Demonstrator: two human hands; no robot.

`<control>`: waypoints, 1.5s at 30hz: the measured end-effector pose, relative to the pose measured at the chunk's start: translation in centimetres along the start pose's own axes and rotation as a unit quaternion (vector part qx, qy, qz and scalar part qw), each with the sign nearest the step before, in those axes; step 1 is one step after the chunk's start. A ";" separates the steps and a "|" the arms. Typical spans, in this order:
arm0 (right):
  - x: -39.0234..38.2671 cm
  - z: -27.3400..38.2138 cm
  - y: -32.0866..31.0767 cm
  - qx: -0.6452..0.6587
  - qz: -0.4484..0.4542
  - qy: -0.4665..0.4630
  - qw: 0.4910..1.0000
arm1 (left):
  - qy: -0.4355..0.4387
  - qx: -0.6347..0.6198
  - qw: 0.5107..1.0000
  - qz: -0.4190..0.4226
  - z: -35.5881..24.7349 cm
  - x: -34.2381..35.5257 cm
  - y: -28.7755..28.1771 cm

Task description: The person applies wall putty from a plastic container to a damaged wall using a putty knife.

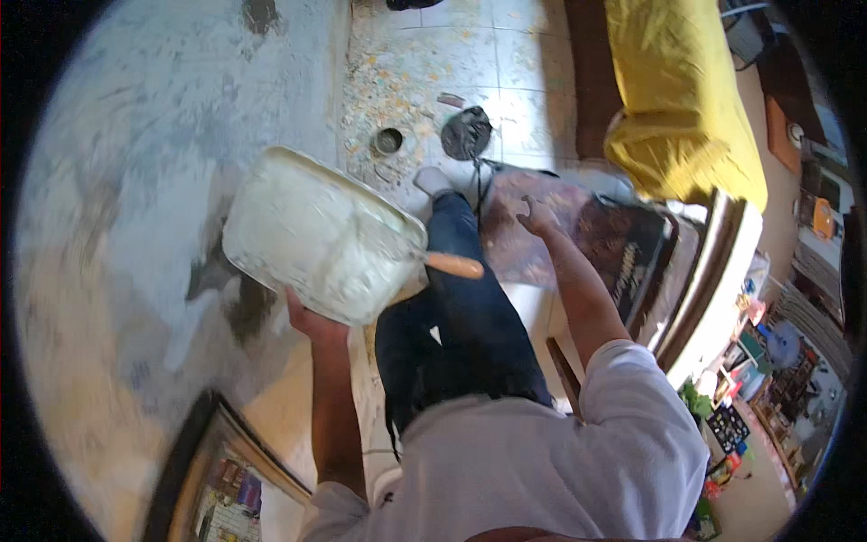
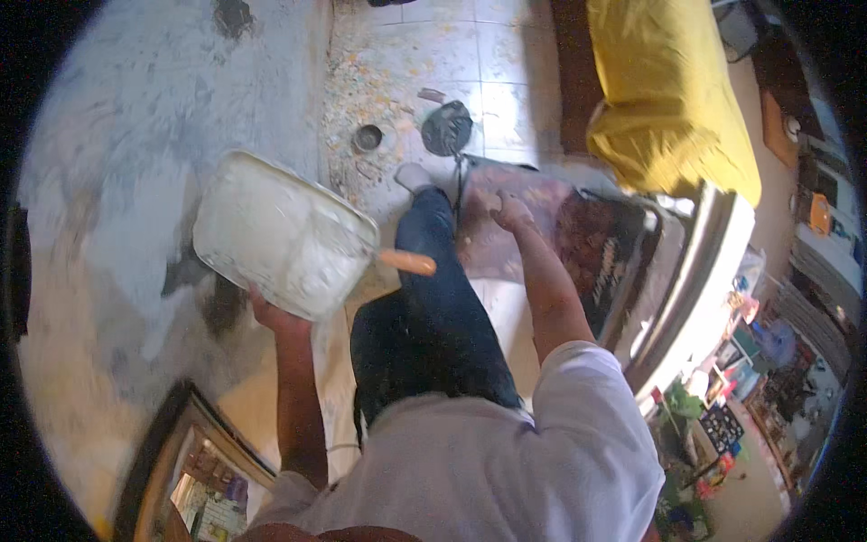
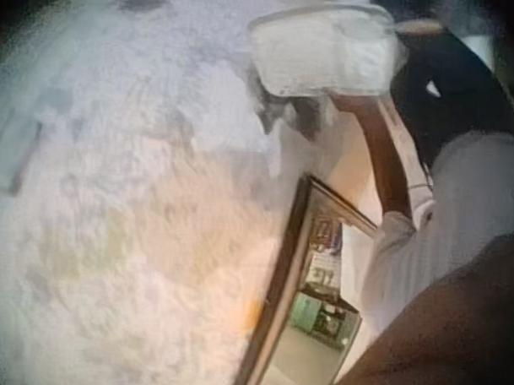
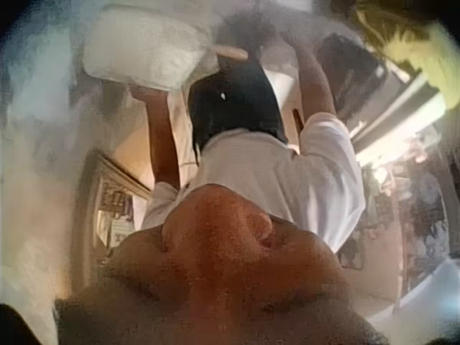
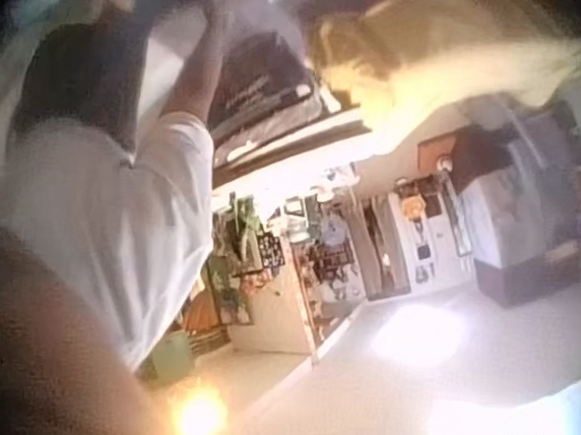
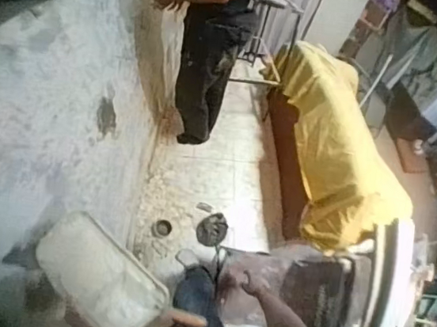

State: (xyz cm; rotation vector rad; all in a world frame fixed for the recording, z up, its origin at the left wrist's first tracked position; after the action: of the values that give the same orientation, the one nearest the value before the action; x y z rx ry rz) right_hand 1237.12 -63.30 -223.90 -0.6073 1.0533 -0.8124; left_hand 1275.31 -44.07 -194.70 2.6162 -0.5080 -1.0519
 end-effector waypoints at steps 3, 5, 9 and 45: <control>14.6 2.1 4.1 -0.168 -0.034 0.002 0.985 | -0.047 -0.013 0.997 0.064 5.1 12.6 2.2; 20.6 6.0 5.4 -0.224 -0.076 -0.024 0.971 | -0.042 0.009 0.999 0.021 8.2 19.6 2.2; 30.7 7.2 9.5 -0.220 0.163 0.006 0.962 | -0.035 -0.051 0.995 0.073 11.2 29.6 1.2; -5.1 -2.8 2.1 -0.130 0.290 -0.657 0.683 | 0.326 -0.483 0.809 -0.078 56.9 -10.8 -15.4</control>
State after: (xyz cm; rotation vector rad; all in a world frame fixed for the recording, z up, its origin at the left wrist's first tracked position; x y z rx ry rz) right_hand 1233.83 -58.08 -224.00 -0.8094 -0.0666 0.4289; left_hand 1231.26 -32.62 -233.60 1.8665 0.3493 -0.2231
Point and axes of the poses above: each hand's wrist, its own x-axis towards the middle knuckle, its own y-axis out of the palm, z = x × y, the point moved 2 cm from there along x, towards the middle knuckle, and after that the axes turned 11 degrees about -z, right-handed, at the moved point
